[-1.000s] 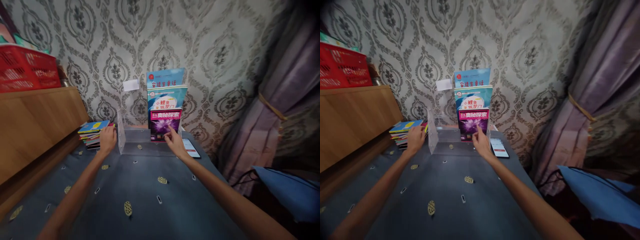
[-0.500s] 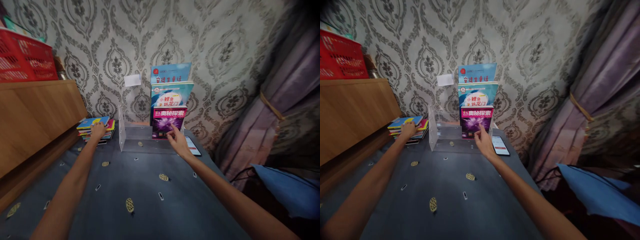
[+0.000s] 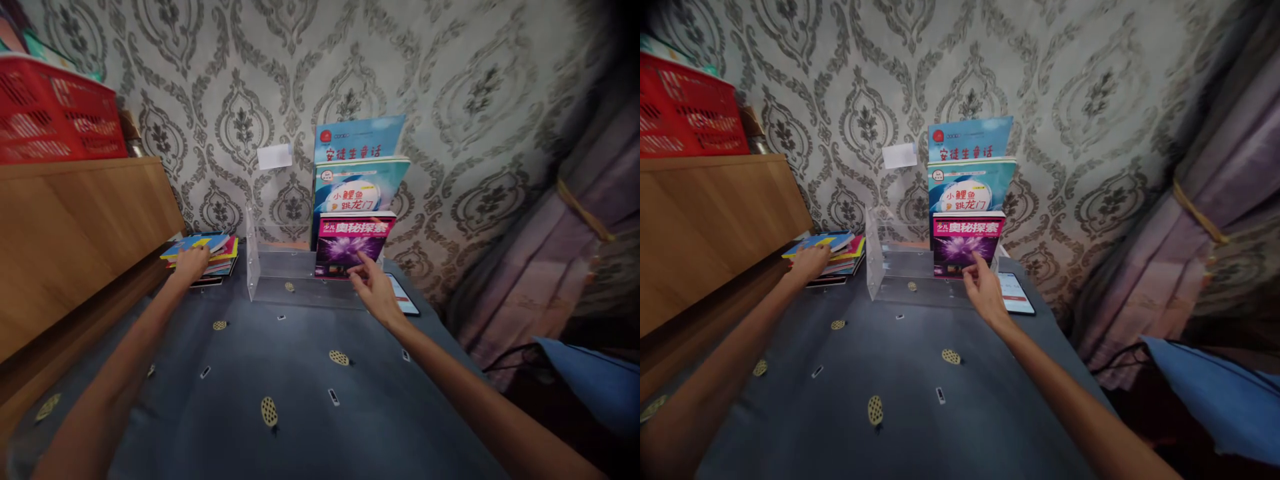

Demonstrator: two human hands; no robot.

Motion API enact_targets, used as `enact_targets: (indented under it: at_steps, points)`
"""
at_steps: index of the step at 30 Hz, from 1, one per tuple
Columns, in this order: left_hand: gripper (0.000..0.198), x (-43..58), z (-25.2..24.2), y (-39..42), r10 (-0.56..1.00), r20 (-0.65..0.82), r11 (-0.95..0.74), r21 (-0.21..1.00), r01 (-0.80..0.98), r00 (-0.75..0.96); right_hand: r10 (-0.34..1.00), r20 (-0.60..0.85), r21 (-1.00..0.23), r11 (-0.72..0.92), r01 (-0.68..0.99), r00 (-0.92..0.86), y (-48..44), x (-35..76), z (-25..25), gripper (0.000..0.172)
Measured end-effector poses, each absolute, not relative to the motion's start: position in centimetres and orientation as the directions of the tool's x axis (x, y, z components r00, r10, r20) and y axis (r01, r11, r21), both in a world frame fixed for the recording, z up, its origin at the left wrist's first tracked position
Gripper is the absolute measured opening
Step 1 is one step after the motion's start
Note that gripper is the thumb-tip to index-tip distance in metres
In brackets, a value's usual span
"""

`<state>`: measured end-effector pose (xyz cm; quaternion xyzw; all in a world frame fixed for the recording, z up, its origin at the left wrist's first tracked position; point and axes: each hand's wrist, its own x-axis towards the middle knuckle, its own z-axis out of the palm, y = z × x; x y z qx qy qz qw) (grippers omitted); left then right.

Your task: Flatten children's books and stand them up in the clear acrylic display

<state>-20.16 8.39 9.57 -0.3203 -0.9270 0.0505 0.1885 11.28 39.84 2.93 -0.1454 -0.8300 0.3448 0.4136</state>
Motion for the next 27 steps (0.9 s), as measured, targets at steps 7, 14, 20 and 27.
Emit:
enact_targets:
  at_steps: [7,14,20,27]
  points:
    - [0.041,-15.9,7.5,2.9,0.654,0.343,0.756,-0.248,0.606,-0.675,0.531,0.604,-0.682,0.731,-0.039,-0.594,39.8,11.0,2.4,0.059]
    - [0.044,-14.4,5.4,1.1,0.658,0.392,0.743,-0.201,0.638,-0.643,0.535,0.586,-0.682,0.731,-0.014,-0.609,39.4,11.9,2.0,0.059]
    - [0.051,-11.5,3.1,-1.7,0.679,0.409,0.703,-0.120,0.701,-0.610,0.528,0.582,-0.686,0.727,-0.024,-0.618,38.8,13.8,1.0,0.057]
    - [0.055,-6.4,-1.4,-8.7,0.810,0.161,0.565,0.041,0.824,-0.564,0.542,0.465,-0.755,0.656,0.007,-0.700,37.2,16.4,-2.4,0.054]
